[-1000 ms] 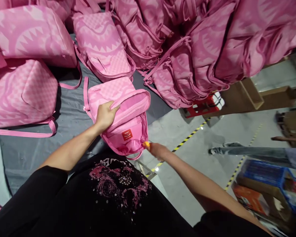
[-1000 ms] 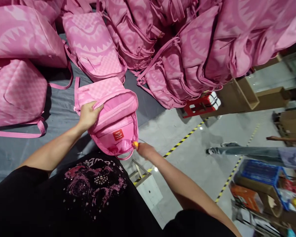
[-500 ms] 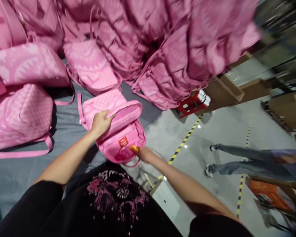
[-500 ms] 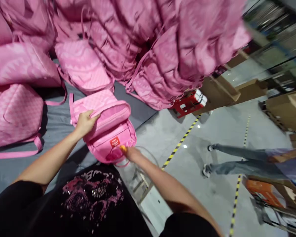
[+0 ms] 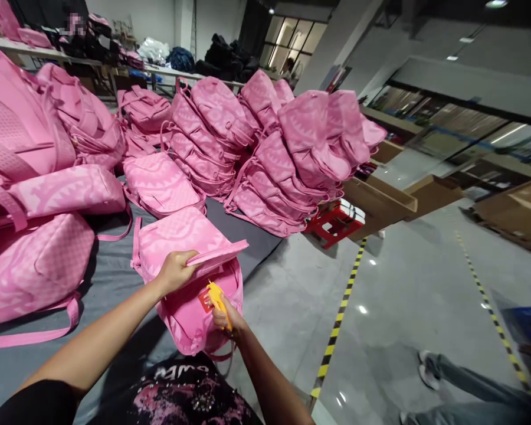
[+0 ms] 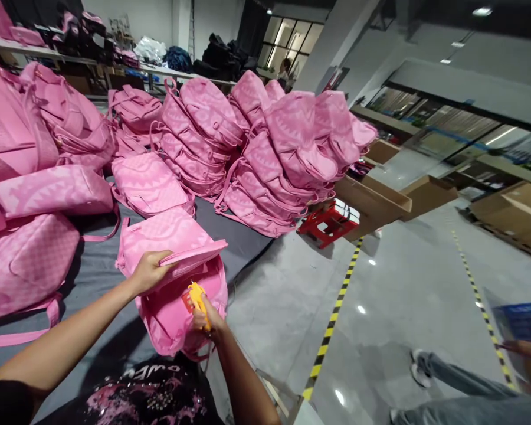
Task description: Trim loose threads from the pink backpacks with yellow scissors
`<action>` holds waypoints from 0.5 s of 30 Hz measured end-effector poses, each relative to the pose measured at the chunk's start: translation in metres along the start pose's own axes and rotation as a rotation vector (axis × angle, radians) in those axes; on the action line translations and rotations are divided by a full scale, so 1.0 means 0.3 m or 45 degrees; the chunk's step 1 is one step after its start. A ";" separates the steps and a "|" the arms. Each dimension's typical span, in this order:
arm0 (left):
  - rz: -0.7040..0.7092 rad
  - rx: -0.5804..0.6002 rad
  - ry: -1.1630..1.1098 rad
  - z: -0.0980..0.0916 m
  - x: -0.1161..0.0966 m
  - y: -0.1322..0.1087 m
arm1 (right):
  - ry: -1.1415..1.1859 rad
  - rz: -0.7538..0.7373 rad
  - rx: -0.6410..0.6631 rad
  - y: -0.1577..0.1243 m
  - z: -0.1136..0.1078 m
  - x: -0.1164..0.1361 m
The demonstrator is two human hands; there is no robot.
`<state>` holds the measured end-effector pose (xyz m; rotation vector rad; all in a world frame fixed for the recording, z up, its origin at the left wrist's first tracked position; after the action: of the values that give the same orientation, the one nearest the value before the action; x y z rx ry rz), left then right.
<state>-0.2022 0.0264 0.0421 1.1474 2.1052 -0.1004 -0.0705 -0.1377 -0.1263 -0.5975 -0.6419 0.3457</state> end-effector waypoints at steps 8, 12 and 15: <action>0.017 -0.085 -0.001 -0.007 0.002 0.043 | 0.144 0.155 -0.035 -0.032 -0.031 -0.031; -0.038 -0.140 -0.041 -0.022 0.044 0.029 | 0.026 0.183 -0.038 -0.055 0.008 -0.022; -0.043 -0.143 -0.003 -0.044 0.071 0.032 | -0.164 0.285 -0.045 -0.096 0.032 0.009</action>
<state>-0.2095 0.0523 0.0408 1.0446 2.1011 0.0012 -0.0714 -0.1551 -0.1011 -0.6872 -0.7070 0.5870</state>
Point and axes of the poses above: each hand's wrist, its own y-axis towards the middle knuckle, its own z-axis out of the palm, x = y × z, the point moved 2 cm from there along y, towards the middle knuckle, and after that the axes turned 13 degrees about y, right-handed, at the moved point
